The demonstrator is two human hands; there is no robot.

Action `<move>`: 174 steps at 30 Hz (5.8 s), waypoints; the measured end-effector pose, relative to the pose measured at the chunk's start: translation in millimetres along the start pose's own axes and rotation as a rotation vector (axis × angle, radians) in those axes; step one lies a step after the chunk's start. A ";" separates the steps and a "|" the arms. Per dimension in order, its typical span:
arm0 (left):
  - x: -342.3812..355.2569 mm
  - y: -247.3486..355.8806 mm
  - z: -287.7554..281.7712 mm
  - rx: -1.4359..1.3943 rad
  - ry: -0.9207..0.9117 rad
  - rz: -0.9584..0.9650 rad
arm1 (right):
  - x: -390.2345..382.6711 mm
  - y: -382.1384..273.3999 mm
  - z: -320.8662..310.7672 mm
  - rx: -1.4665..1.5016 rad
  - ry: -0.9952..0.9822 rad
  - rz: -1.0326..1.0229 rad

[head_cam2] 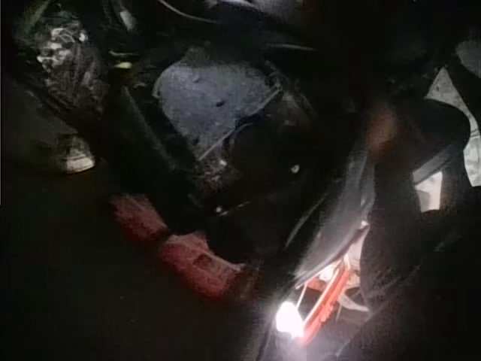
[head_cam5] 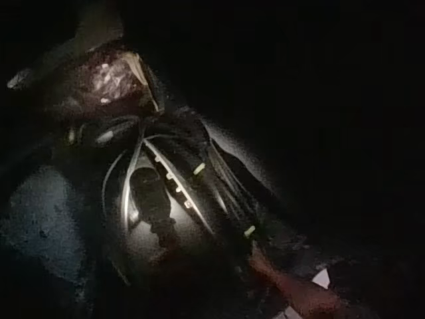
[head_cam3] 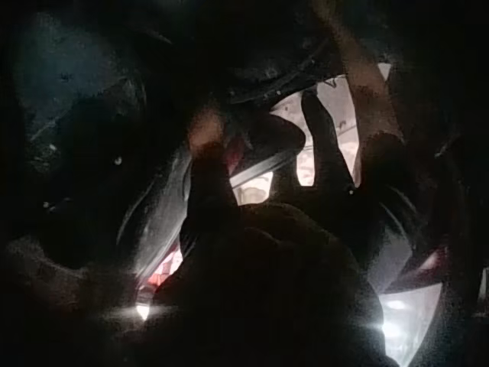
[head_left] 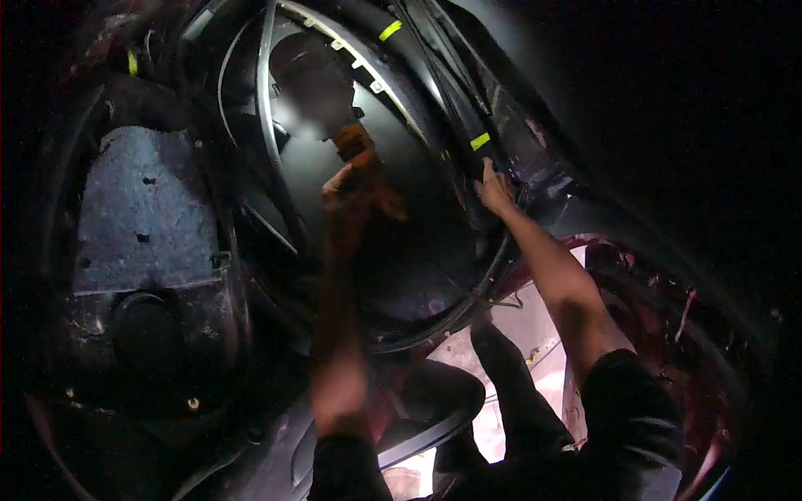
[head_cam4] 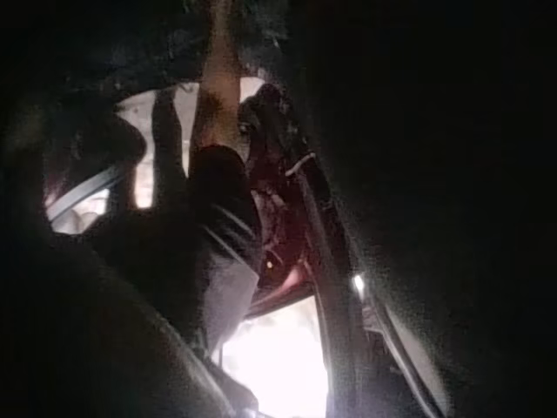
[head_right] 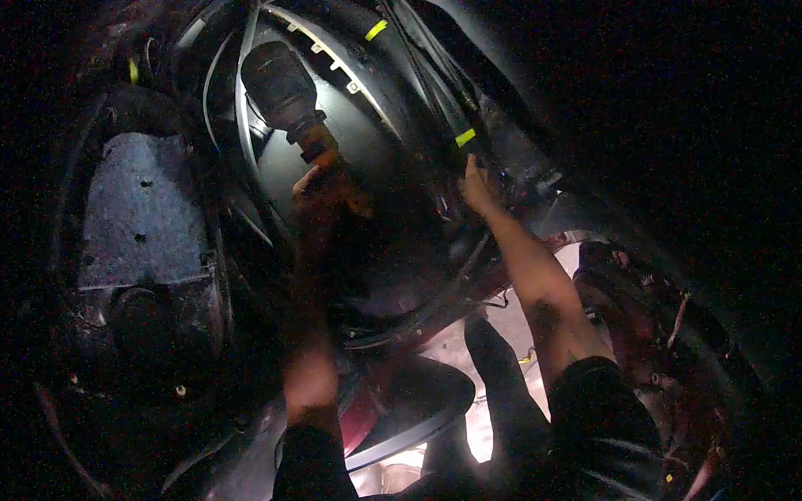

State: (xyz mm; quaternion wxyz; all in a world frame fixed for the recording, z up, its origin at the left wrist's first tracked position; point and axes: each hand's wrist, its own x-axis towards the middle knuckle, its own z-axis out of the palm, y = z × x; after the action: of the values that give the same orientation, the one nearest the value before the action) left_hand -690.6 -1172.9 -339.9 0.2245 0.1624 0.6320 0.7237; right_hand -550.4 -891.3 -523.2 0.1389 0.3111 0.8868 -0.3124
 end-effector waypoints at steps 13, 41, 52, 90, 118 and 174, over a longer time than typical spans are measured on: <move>-4.0 26.1 29.9 0.085 0.079 -0.142 | 67.6 44.7 -65.4 0.305 0.500 -0.231; -1.7 32.5 46.8 0.131 -0.011 -0.226 | 151.0 100.5 -51.2 0.227 0.499 0.070; -32.4 -31.8 -13.6 0.688 -0.103 0.221 | 6.9 -112.9 -31.1 0.557 0.058 -0.479; -19.3 70.3 66.5 0.137 -0.001 0.015 | -140.3 -125.1 -64.4 0.188 0.369 -0.745; 8.6 7.1 2.0 -0.234 0.407 -0.627 | -48.0 -401.4 -210.7 1.171 0.037 -0.685; -19.4 -68.5 21.7 -0.113 0.388 -0.412 | -248.6 -313.9 -223.1 1.258 -0.450 -0.342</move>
State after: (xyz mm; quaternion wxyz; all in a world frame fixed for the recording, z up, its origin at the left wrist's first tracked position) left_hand -654.7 -1158.0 -403.4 0.2505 -0.1237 0.6417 0.7143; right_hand -571.5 -1055.8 -95.8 0.0616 0.1160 0.5232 -0.8420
